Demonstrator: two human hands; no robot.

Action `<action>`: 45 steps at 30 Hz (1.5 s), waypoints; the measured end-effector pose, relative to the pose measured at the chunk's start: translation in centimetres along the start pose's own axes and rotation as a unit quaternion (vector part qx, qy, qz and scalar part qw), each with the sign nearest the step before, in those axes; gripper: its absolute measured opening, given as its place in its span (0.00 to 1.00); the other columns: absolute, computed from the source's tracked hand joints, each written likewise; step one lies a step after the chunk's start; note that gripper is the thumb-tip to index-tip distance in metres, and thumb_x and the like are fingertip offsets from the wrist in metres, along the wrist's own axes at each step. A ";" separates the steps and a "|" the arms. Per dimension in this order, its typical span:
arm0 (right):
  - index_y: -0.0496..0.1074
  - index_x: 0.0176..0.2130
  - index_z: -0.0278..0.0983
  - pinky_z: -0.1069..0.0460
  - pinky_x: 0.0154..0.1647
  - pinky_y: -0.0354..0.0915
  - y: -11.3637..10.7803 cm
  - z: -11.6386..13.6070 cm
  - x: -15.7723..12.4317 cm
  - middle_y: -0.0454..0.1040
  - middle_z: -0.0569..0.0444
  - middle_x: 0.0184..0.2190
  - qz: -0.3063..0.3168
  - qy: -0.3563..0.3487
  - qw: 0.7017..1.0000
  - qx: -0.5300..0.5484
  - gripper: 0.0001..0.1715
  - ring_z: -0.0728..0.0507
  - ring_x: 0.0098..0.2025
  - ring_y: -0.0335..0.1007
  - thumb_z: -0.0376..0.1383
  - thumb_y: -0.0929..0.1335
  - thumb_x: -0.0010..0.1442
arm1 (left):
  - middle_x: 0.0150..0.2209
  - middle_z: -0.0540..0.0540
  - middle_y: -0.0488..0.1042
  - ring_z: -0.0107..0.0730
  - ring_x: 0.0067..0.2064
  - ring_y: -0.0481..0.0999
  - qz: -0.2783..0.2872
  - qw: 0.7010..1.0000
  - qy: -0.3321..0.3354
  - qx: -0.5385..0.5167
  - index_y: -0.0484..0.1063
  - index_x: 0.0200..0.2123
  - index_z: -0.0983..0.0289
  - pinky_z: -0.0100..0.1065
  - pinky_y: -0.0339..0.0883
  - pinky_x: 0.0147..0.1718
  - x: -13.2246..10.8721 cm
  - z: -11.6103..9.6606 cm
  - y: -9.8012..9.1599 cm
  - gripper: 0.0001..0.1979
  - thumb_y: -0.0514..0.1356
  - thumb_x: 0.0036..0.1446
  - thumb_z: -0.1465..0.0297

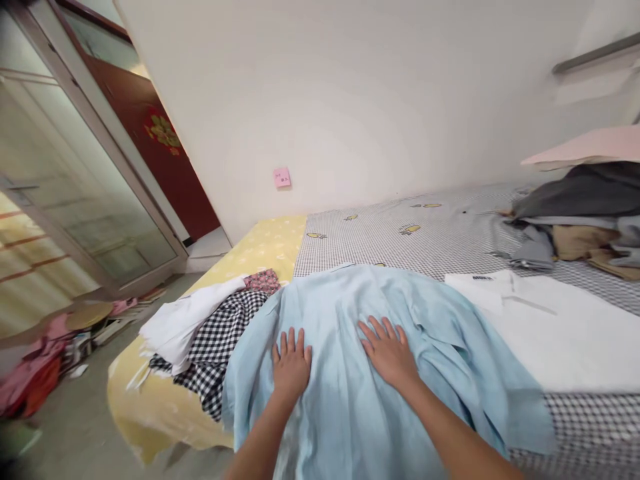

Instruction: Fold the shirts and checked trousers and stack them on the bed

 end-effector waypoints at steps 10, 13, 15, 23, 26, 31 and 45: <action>0.66 0.68 0.49 0.31 0.68 0.53 -0.3 -0.4 -4.0 0.65 0.52 0.70 -0.033 -0.004 0.999 -0.040 0.32 0.32 0.71 0.58 0.45 0.53 0.72 | 0.75 0.53 0.52 0.48 0.76 0.49 -0.029 0.978 0.062 -0.196 0.61 0.69 0.54 0.59 0.48 0.72 -9.9 3.2 3.2 0.29 0.50 0.66 0.68; 0.67 0.68 0.47 0.31 0.68 0.53 -0.7 -0.4 -4.3 0.65 0.51 0.69 -0.024 0.000 0.999 -0.036 0.33 0.32 0.71 0.58 0.44 0.53 0.71 | 0.65 0.57 0.72 0.44 0.68 0.68 -0.032 0.914 0.018 -0.403 0.79 0.54 0.56 0.51 0.60 0.68 -12.9 6.2 3.3 0.20 0.53 0.64 0.65; 0.67 0.68 0.47 0.30 0.68 0.52 -0.8 -0.4 -4.4 0.65 0.50 0.69 -0.026 0.002 0.999 -0.026 0.33 0.32 0.71 0.57 0.44 0.52 0.71 | 0.51 0.60 0.82 0.45 0.54 0.80 -0.062 0.853 -0.079 -0.512 0.82 0.42 0.58 0.49 0.69 0.60 -14.6 9.1 3.6 0.18 0.56 0.62 0.57; 0.66 0.69 0.42 0.30 0.68 0.50 -0.6 -0.8 -5.0 0.64 0.46 0.70 -0.021 -0.005 0.999 -0.024 0.36 0.31 0.71 0.55 0.45 0.50 0.72 | 0.42 0.62 0.79 0.41 0.41 0.83 -0.144 0.736 -0.396 -0.530 0.72 0.44 0.63 0.43 0.78 0.43 -18.7 19.2 7.6 0.20 0.51 0.60 0.55; 0.65 0.69 0.43 0.31 0.68 0.49 -0.3 -1.0 -5.0 0.64 0.48 0.70 -0.025 -0.003 0.999 -0.026 0.36 0.32 0.71 0.55 0.46 0.49 0.72 | 0.45 0.59 0.76 0.36 0.45 0.82 -0.124 0.719 -0.443 -0.521 0.69 0.50 0.61 0.39 0.77 0.43 -18.5 19.9 9.5 0.19 0.51 0.60 0.61; 0.66 0.68 0.44 0.31 0.67 0.52 -0.5 -0.9 -4.9 0.65 0.48 0.69 -0.026 -0.003 0.999 -0.040 0.37 0.31 0.70 0.56 0.46 0.48 0.72 | 0.54 0.60 0.68 0.43 0.58 0.73 -0.093 0.754 -0.444 -0.475 0.70 0.53 0.58 0.44 0.72 0.53 -16.4 19.2 10.7 0.22 0.60 0.53 0.67; 0.67 0.68 0.45 0.32 0.67 0.52 -0.7 -0.5 -4.8 0.65 0.49 0.69 -0.037 0.005 0.998 -0.047 0.36 0.32 0.70 0.57 0.46 0.48 0.72 | 0.54 0.62 0.77 0.48 0.62 0.72 -0.130 0.781 -0.293 -0.536 0.65 0.29 0.59 0.49 0.63 0.62 -15.6 17.8 5.2 0.17 0.59 0.57 0.52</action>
Point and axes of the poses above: each hand's wrist, its own x-axis towards the middle knuckle, its own y-axis out of the palm, z = x × y, the point moved 2 cm from there along x, towards the middle knuckle
